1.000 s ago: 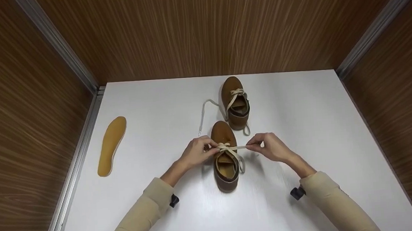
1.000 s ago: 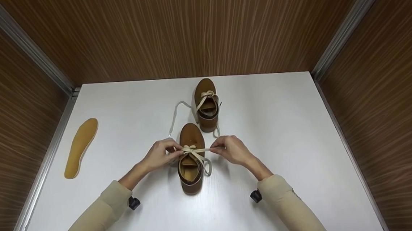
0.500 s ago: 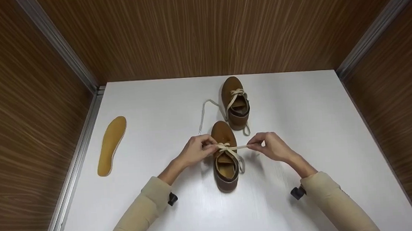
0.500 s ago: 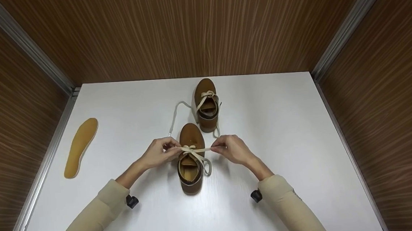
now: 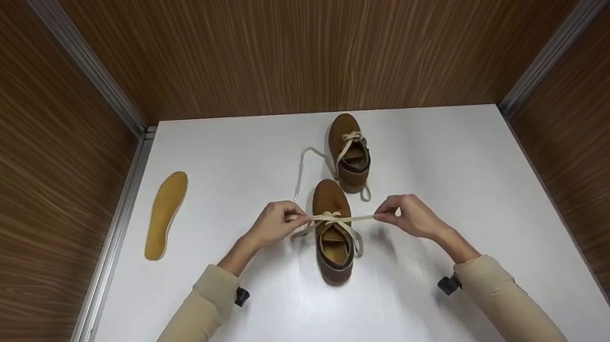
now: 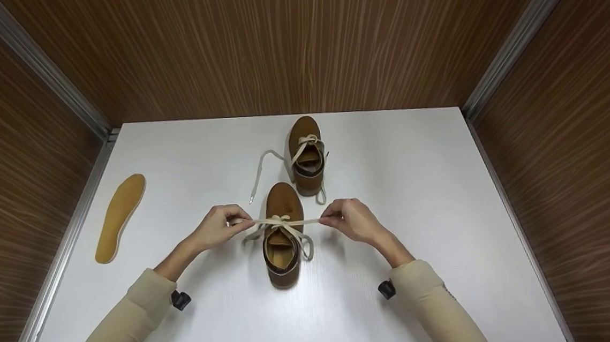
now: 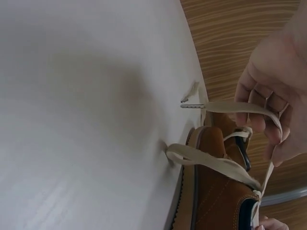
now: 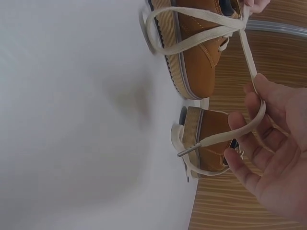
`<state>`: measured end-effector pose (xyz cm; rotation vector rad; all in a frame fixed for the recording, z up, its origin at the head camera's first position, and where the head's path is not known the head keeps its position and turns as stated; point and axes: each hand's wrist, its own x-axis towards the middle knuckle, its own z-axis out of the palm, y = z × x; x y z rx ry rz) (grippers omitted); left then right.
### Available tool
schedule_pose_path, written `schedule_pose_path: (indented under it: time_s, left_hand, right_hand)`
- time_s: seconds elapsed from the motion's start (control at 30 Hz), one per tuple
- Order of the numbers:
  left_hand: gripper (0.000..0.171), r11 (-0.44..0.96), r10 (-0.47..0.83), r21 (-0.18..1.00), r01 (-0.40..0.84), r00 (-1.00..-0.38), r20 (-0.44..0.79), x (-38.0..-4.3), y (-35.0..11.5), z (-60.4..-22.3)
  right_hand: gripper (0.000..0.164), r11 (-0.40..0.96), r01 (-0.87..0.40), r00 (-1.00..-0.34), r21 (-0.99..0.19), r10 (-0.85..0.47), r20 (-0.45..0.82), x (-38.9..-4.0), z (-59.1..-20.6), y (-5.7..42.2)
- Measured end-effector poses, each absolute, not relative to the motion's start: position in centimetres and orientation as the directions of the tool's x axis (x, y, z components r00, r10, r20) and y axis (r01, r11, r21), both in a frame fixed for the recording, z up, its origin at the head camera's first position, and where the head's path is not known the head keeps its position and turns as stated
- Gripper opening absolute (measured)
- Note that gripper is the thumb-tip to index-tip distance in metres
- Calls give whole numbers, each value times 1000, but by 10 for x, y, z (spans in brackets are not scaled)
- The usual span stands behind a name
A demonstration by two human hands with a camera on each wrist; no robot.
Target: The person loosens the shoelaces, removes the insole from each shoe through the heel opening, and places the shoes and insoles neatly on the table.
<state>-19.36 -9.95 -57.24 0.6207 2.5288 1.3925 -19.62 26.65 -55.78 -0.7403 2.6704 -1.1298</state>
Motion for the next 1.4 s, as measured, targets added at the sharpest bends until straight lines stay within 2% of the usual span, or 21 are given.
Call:
schedule_pose_path:
  time_s: [0.53,0.87,1.1,1.4]
  left_hand:
    - [16,509,437,782,360,-891,125,-188,-120,-580]
    - [16,570,427,737,363,-897,112,-187,-123,-586]
    - [16,560,414,748,357,-902,121,-187,-128,-590]
    - [16,568,381,758,321,-919,104,-185,-137,-596]
  right_hand:
    - [3,622,-432,-871,-653,-475,123,-188,-569,277]
    - [17,667,-453,-876,-591,-458,153,-186,-572,279]
    - [11,682,-485,-867,-547,-456,200,-186,-576,279]
    - [4,676,-444,-889,-588,-414,196,-184,-582,281]
